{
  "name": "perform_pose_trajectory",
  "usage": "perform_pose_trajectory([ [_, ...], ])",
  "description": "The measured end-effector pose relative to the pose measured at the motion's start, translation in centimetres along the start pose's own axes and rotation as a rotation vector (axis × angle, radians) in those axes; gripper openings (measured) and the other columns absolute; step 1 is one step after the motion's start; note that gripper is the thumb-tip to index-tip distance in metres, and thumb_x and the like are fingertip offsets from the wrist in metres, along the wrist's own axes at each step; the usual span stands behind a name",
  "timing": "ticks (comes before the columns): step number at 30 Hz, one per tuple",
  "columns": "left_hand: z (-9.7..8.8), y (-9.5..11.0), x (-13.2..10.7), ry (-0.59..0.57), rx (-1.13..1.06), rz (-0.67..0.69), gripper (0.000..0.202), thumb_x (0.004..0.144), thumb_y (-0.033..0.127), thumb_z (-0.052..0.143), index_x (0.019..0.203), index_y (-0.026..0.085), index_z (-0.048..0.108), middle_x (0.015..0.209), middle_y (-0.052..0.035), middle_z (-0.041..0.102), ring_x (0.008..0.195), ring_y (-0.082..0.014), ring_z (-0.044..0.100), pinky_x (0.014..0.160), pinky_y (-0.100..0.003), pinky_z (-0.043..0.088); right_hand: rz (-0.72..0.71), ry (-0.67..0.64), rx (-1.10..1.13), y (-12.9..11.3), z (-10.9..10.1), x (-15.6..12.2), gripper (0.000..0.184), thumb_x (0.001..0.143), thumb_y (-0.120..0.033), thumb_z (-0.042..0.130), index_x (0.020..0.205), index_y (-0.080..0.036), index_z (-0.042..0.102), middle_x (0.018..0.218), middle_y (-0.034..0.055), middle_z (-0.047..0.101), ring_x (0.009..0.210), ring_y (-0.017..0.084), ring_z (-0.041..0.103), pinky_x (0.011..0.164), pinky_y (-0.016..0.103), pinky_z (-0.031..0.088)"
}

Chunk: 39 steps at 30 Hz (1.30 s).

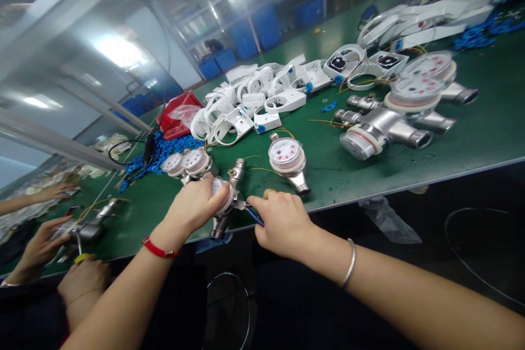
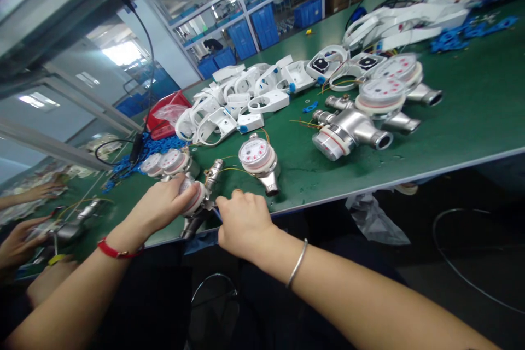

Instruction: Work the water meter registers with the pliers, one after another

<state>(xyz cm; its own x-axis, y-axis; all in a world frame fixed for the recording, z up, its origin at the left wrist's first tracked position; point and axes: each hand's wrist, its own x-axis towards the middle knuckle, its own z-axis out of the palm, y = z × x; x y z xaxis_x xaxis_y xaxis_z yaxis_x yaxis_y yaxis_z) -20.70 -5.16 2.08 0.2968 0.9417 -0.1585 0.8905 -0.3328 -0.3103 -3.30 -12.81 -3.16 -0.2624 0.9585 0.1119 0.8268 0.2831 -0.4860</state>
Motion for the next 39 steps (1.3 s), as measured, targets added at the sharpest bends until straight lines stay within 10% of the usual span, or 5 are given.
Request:
perform_pose_trajectory([
  [5,-0.1,0.0,-0.1,0.01,-0.013,-0.023,0.041,0.091,0.046,0.02,0.093,0.016,0.049,0.087,-0.0152,0.063,0.082,-0.0305,0.062,0.068,-0.036,0.044,-0.031,0.089,-0.008,0.1,0.4,0.2,0.04,0.072,-0.015,0.054,0.111,-0.021,0.062,0.092,0.0103,0.062,0.08,0.025,0.06,0.062,0.03,0.047],
  [14,0.1,-0.5,-0.5,-0.008,-0.161,-0.044,0.054,0.086,0.054,0.015,0.099,0.014,0.048,0.094,-0.019,0.063,0.09,-0.0331,0.06,0.076,-0.041,0.044,0.285,-0.339,0.948,1.0,2.6,1.6,0.044,0.058,-0.016,0.06,0.099,-0.025,0.071,0.067,-0.0038,0.062,0.058,0.012,0.053,0.05,0.019,0.037],
  [20,0.2,-2.1,-0.7,-0.036,-0.429,0.16,0.07,0.079,0.058,0.04,0.132,0.014,0.035,0.134,-0.0144,0.043,0.121,-0.0304,0.043,0.103,-0.045,0.033,0.101,-0.051,0.418,0.1,1.2,0.7,0.04,0.06,-0.022,0.059,0.098,-0.029,0.069,0.069,0.0002,0.064,0.068,0.021,0.06,0.059,0.027,0.042],
  [25,0.9,-1.4,-0.7,0.044,-0.421,0.133,0.072,0.073,0.06,0.053,0.126,0.013,0.04,0.125,-0.0157,0.046,0.113,-0.0318,0.048,0.099,-0.047,0.038,-0.007,-0.012,0.082,0.0,0.2,-0.4,0.03,0.067,-0.022,0.058,0.096,-0.021,0.065,0.085,0.0081,0.063,0.075,0.026,0.062,0.063,0.033,0.048],
  [39,0.8,-2.6,-0.7,0.057,-0.321,0.352,0.062,0.081,0.057,0.048,0.123,0.013,0.037,0.122,-0.0155,0.046,0.114,-0.0306,0.047,0.101,-0.044,0.037,0.017,0.08,0.055,1.2,1.4,-0.4,0.034,0.069,-0.025,0.054,0.103,-0.022,0.061,0.087,0.0076,0.06,0.078,0.025,0.061,0.063,0.033,0.047],
])
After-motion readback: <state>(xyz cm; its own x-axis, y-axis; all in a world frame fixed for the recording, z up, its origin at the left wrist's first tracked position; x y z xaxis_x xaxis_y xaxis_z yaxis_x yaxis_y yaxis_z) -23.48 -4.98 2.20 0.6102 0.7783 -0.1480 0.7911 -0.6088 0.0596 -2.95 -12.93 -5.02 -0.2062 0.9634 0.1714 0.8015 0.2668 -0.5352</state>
